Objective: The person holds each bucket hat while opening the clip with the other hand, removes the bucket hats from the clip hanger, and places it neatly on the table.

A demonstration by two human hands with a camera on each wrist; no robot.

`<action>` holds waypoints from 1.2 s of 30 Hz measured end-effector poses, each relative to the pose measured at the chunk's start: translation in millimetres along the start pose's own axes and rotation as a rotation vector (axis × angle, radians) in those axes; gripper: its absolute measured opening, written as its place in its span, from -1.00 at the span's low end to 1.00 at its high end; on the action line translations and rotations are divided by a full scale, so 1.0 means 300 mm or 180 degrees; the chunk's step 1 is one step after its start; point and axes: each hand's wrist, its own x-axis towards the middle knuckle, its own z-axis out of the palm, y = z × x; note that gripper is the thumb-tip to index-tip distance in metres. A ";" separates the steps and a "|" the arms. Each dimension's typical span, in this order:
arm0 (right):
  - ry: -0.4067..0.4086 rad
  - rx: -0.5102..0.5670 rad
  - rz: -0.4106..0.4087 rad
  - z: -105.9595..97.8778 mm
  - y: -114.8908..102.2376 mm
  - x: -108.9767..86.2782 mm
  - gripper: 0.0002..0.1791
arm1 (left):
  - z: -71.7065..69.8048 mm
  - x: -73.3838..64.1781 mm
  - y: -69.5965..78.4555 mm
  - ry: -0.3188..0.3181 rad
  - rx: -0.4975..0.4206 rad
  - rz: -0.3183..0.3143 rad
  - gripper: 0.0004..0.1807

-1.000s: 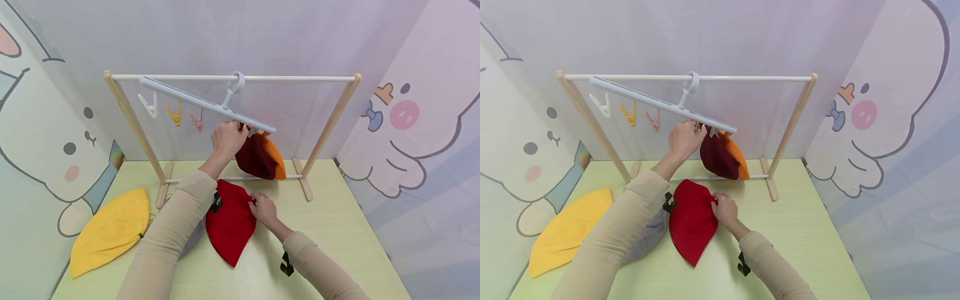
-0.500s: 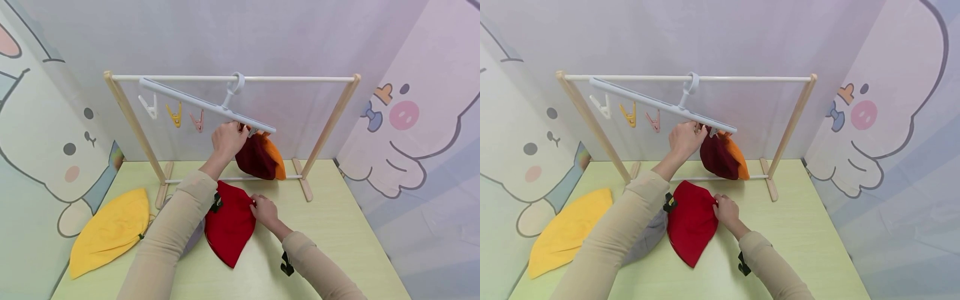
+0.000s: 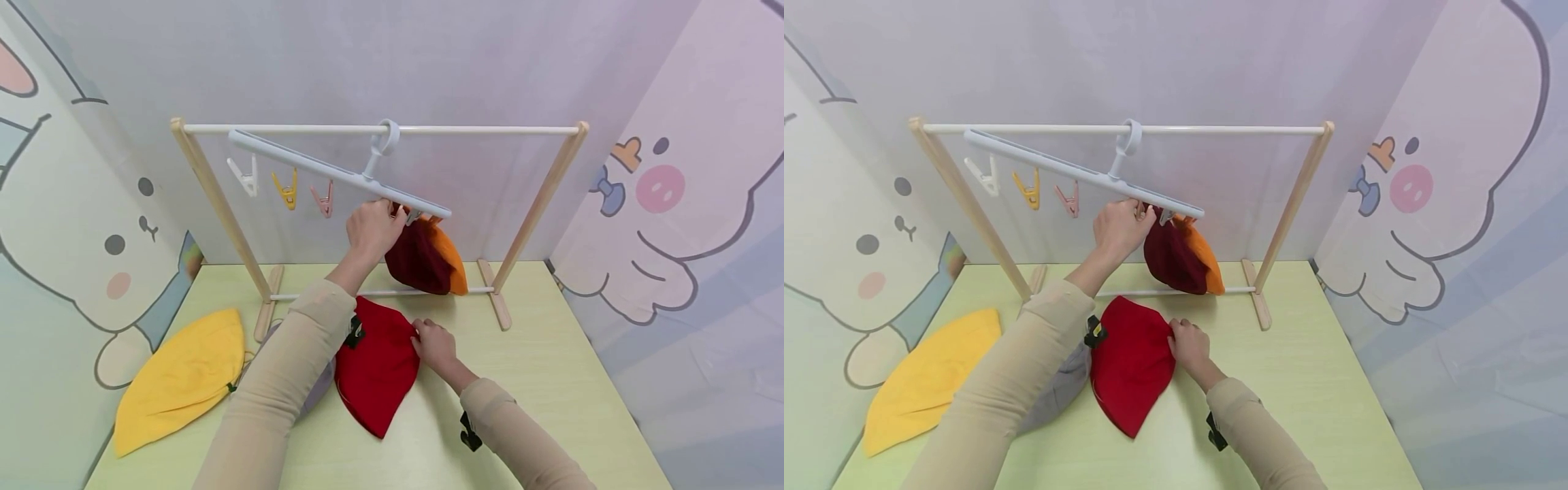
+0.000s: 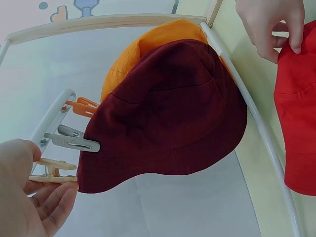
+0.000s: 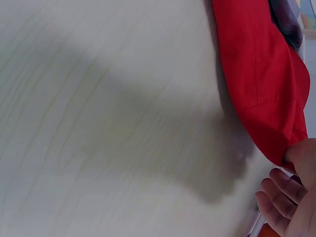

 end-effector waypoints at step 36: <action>0.0186 -0.0262 -0.0212 -0.017 0.038 0.002 -0.64 | 0.007 0.002 -0.001 -0.0016 -0.0039 -0.0024 -0.60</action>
